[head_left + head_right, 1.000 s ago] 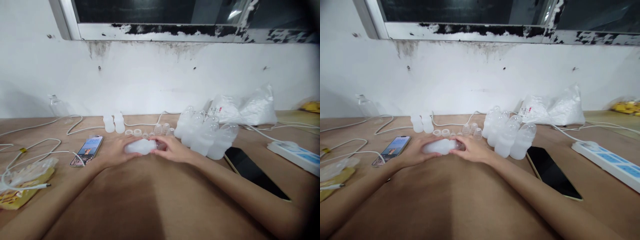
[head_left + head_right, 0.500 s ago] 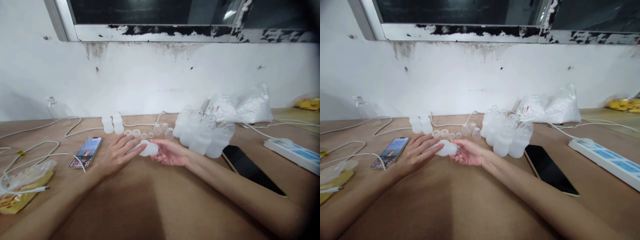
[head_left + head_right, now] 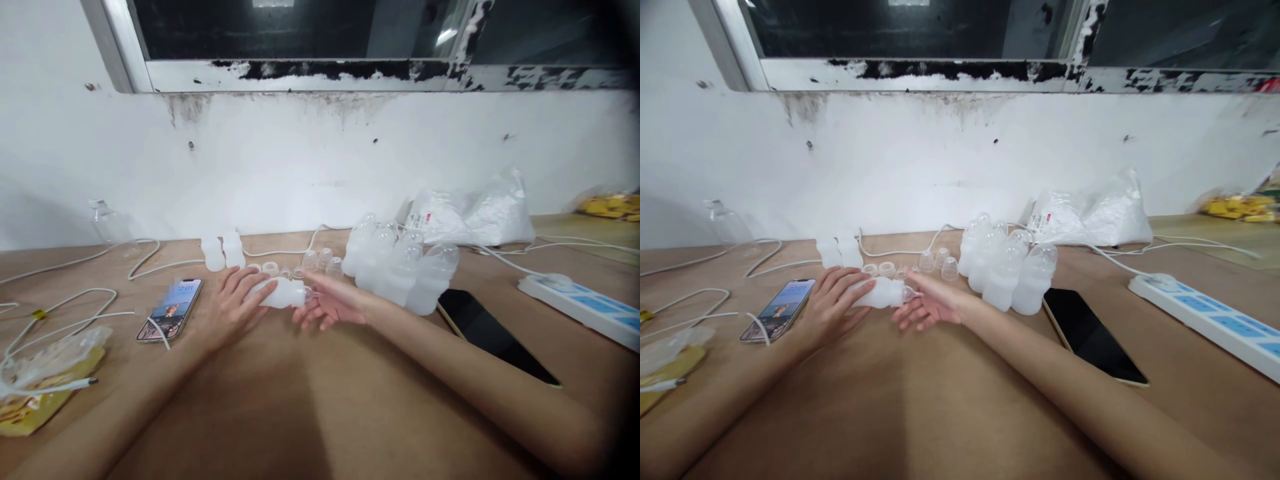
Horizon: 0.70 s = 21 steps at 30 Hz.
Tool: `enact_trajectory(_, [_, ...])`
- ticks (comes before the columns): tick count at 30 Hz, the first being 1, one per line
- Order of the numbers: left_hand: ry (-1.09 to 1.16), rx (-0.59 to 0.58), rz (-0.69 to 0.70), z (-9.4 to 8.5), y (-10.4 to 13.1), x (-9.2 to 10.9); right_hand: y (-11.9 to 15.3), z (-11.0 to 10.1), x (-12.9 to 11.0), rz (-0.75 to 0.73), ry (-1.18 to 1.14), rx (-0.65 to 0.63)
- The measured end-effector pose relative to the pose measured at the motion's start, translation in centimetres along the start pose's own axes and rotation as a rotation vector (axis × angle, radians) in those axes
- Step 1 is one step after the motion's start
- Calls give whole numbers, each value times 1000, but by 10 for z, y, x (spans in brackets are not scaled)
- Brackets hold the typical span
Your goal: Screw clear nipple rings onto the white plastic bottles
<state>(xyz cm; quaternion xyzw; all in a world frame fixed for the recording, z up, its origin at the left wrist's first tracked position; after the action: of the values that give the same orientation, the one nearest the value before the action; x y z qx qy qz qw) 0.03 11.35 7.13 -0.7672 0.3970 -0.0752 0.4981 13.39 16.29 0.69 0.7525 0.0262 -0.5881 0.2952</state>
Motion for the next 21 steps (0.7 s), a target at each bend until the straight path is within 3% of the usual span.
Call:
enact_trajectory(2, [-4,-12,-88,2,-1,-6,-4,-37,-14,-249,273,390])
enact_trajectory(4, [-1,-24,-208,4,-2,-11,0,-64,-22,-388,424,679])
enact_trajectory(8, [118,-70,-557,9,1,-22,5,-84,-21,-418,906,974])
enact_trajectory(10, [202,-103,-745,15,7,-24,4,-84,-19,-379,1111,1009])
enact_trajectory(14, [343,-137,-987,27,19,-24,4,-79,-17,-373,1116,971])
enact_trajectory(19, [438,-175,-1056,35,24,-24,5,-69,-28,-453,1034,898])
enact_trajectory(21, [437,-170,-1064,33,24,-25,5,-65,-33,-531,841,852])
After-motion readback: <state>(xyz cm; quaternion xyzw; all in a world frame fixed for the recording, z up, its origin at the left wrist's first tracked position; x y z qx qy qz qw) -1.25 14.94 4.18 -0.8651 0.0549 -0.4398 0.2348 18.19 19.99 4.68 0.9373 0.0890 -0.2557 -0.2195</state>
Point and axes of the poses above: each hand's wrist, its own y-axis away from the middle knuckle, its own z-axis out of the palm, x = y × z, the point moved 8 cm from there along -y, towards the middle knuckle, and after that the axes turned 11 degrees about x, right-handed, at the moved point
